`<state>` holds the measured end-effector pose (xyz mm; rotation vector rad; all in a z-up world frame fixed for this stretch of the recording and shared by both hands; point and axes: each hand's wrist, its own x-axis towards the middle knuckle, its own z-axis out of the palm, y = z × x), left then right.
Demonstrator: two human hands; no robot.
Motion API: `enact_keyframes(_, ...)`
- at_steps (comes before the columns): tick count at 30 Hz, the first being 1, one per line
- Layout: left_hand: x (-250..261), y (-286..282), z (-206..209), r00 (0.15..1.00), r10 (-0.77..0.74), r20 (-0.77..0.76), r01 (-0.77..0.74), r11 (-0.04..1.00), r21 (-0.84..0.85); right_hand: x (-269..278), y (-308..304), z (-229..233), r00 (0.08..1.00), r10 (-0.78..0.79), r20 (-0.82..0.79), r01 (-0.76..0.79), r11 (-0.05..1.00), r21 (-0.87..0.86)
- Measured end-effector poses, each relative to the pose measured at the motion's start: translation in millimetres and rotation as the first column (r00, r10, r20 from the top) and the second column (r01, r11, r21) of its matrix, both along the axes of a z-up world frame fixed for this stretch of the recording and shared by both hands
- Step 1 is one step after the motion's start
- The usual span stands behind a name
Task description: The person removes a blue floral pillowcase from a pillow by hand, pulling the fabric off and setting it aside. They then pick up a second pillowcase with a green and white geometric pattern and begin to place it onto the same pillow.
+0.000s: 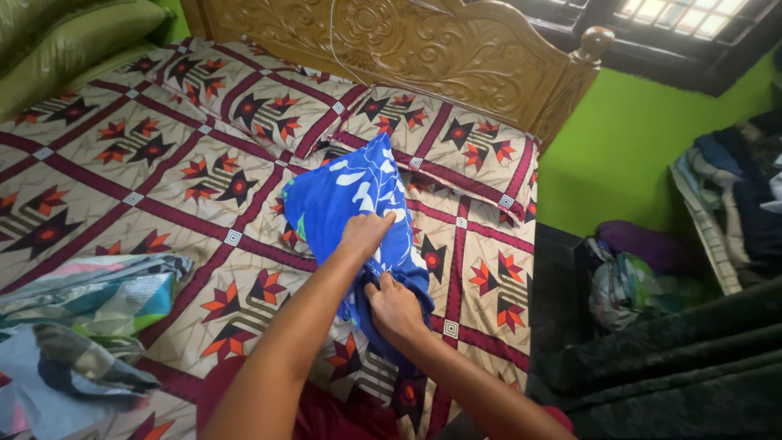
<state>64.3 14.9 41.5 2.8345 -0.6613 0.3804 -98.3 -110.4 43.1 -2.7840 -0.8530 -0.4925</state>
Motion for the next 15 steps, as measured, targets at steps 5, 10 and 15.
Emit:
enact_keyframes(5, 11.9, 0.6, 0.3, 0.999, 0.029, 0.023, -0.029, 1.000, -0.011, -13.3, 0.1, 16.8, 0.981, -0.118, -0.154, 0.130, 0.988, 0.077)
enact_keyframes(10, 27.3, 7.5, 3.1, 0.992, 0.101, 0.071, -0.096, 0.993, -0.066, -28.9, -1.2, 23.6, 0.983, -0.104, -0.152, 0.129, 0.978, 0.164)
enact_keyframes(15, 49.2, 11.2, 5.0, 0.988, 0.098, 0.123, -0.096, 0.995, -0.021, -37.2, -9.1, 18.2, 1.000, -0.023, 0.001, 0.022, 0.975, 0.220)
